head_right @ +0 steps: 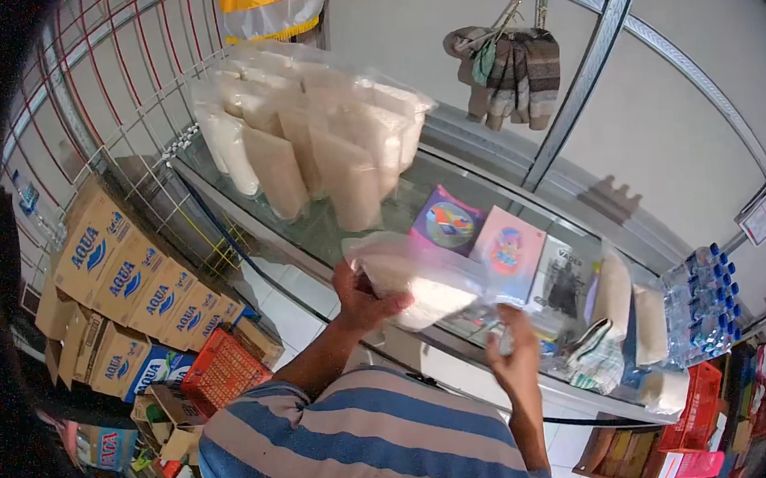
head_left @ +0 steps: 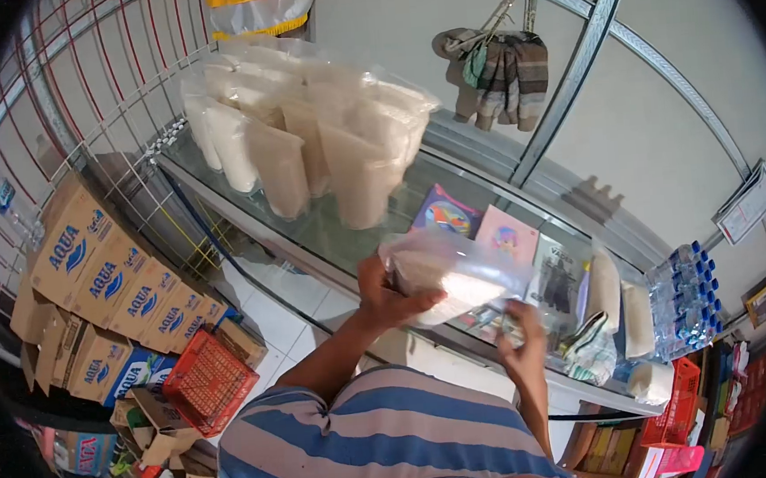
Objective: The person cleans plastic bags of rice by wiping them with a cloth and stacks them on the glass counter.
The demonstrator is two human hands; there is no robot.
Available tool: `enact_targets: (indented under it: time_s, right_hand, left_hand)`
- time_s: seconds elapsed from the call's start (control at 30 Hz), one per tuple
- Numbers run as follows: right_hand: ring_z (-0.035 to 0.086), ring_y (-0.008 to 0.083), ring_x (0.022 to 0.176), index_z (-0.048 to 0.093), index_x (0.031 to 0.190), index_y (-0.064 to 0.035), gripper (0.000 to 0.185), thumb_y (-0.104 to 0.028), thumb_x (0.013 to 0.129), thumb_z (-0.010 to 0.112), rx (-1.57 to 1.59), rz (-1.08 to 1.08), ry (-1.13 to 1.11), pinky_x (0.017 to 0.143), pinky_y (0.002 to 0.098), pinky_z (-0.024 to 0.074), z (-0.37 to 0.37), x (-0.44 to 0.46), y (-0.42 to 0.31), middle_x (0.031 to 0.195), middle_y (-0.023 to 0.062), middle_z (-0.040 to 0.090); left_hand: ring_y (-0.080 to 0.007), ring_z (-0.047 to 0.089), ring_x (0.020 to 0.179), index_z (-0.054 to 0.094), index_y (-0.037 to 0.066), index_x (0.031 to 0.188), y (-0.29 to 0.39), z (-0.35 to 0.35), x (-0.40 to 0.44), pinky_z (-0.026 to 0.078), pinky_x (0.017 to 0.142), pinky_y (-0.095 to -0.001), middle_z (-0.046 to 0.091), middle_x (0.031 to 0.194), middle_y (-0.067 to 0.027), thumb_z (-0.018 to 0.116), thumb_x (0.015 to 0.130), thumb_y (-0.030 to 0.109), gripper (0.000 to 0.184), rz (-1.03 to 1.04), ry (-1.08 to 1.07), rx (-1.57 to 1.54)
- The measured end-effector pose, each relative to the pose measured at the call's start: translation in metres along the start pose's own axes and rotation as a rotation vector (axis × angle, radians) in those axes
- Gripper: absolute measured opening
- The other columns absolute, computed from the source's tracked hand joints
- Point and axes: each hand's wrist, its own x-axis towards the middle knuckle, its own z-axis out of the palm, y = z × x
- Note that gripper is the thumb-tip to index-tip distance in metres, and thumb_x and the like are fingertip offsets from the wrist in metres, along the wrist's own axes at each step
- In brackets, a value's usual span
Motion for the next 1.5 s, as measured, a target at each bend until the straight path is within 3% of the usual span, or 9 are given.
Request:
enact_targets:
  time_s: [0.07,0.13,0.23,0.43,0.73,1.1,1.23,1.4,1.5]
  right_hand:
    - [0.063,0.0258,0.088,0.060,0.114,-0.0004,0.034,-0.001,0.080,0.061,0.330,-0.172,-0.584,0.080,0.0341,0.0480,0.032,0.016,-0.029,0.106,0.0131,0.066]
    - [0.063,0.0232,0.084,0.062,0.111,-0.0008,0.028,-0.002,0.082,0.064,0.346,-0.210,-0.841,0.073,0.0299,0.0481,0.046,0.031,-0.068,0.100,0.0110,0.067]
    - [0.061,0.0221,0.080,0.062,0.111,-0.0012,0.027,-0.002,0.084,0.065,0.343,-0.208,-0.882,0.071,0.0289,0.0481,0.080,0.046,-0.096,0.099,0.0108,0.067]
    - [0.057,0.0201,0.078,0.063,0.109,-0.0029,0.025,-0.001,0.085,0.065,0.624,-0.064,-0.486,0.070,0.0301,0.0470,0.162,0.034,-0.108,0.100,0.0097,0.063]
    - [0.051,0.0228,0.074,0.066,0.103,-0.0084,0.021,0.003,0.087,0.059,1.107,-0.601,-1.539,0.063,0.0312,0.0412,0.093,0.046,-0.168,0.090,0.0110,0.053]
    - [0.050,0.0256,0.061,0.063,0.107,-0.0061,0.025,0.004,0.084,0.063,0.935,-0.875,-1.293,0.058,0.0319,0.0452,0.079,0.032,-0.191,0.085,0.0154,0.054]
    - [0.060,0.0279,0.061,0.061,0.093,-0.0028,0.010,0.002,0.084,0.065,1.338,-0.366,-0.642,0.054,0.0315,0.0507,0.071,0.019,-0.188,0.085,0.0219,0.065]
    - [0.061,0.0259,0.060,0.060,0.095,0.0003,0.015,-0.002,0.083,0.069,1.629,-0.087,-0.523,0.054,0.0300,0.0508,0.079,0.018,-0.190,0.085,0.0219,0.065]
    - [0.062,0.0245,0.060,0.058,0.098,0.0026,0.021,-0.005,0.082,0.071,1.758,-0.039,-0.487,0.053,0.0289,0.0508,0.087,0.018,-0.194,0.085,0.0219,0.065]
  left_hand:
    - [-0.0200,0.062,0.081,0.054,-0.001,0.117,0.004,-0.028,0.008,0.053,0.074,-0.0320,0.065,0.103,-0.0119,0.084,0.061,0.007,0.065,0.024,0.009,0.074]
    - [-0.0193,0.062,0.079,0.055,-0.001,0.115,0.010,-0.054,0.015,0.053,0.073,-0.0312,0.065,0.101,-0.0116,0.084,0.061,0.007,0.062,0.013,0.048,0.078]
    - [-0.0172,0.062,0.075,0.059,-0.003,0.108,0.016,-0.087,0.028,0.053,0.070,-0.0290,0.067,0.094,-0.0107,0.085,0.061,0.006,0.054,-0.006,0.167,0.084]
    - [-0.0183,0.061,0.081,0.056,-0.001,0.114,0.006,-0.136,0.056,0.053,0.074,-0.0295,0.064,0.100,-0.0105,0.084,0.063,0.009,0.059,0.032,0.236,0.070]
    - [-0.0169,0.056,0.087,0.052,0.002,0.117,-0.021,-0.167,0.086,0.047,0.078,-0.0298,0.060,0.104,-0.0070,0.081,0.071,0.021,0.057,-0.026,0.230,0.156]
    - [-0.0255,0.052,0.108,0.031,0.000,0.136,-0.027,-0.187,0.080,0.045,0.093,-0.0384,0.047,0.127,-0.0181,0.083,0.071,0.023,0.086,-0.082,0.179,0.169]
    - [-0.0298,0.043,0.120,0.017,0.001,0.142,-0.031,-0.182,0.046,0.042,0.098,-0.0419,0.032,0.137,-0.0223,0.082,0.073,0.026,0.098,0.226,-0.056,0.746]
    - [-0.0376,0.036,0.127,0.002,0.005,0.145,-0.037,-0.176,0.006,0.038,0.105,-0.0452,0.021,0.141,-0.0244,0.076,0.078,0.026,0.102,-0.327,0.112,0.618]
    - [-0.0389,0.036,0.128,0.000,0.006,0.146,-0.032,-0.175,0.004,0.038,0.105,-0.0459,0.020,0.142,-0.0251,0.074,0.079,0.024,0.101,-0.291,0.095,0.594]
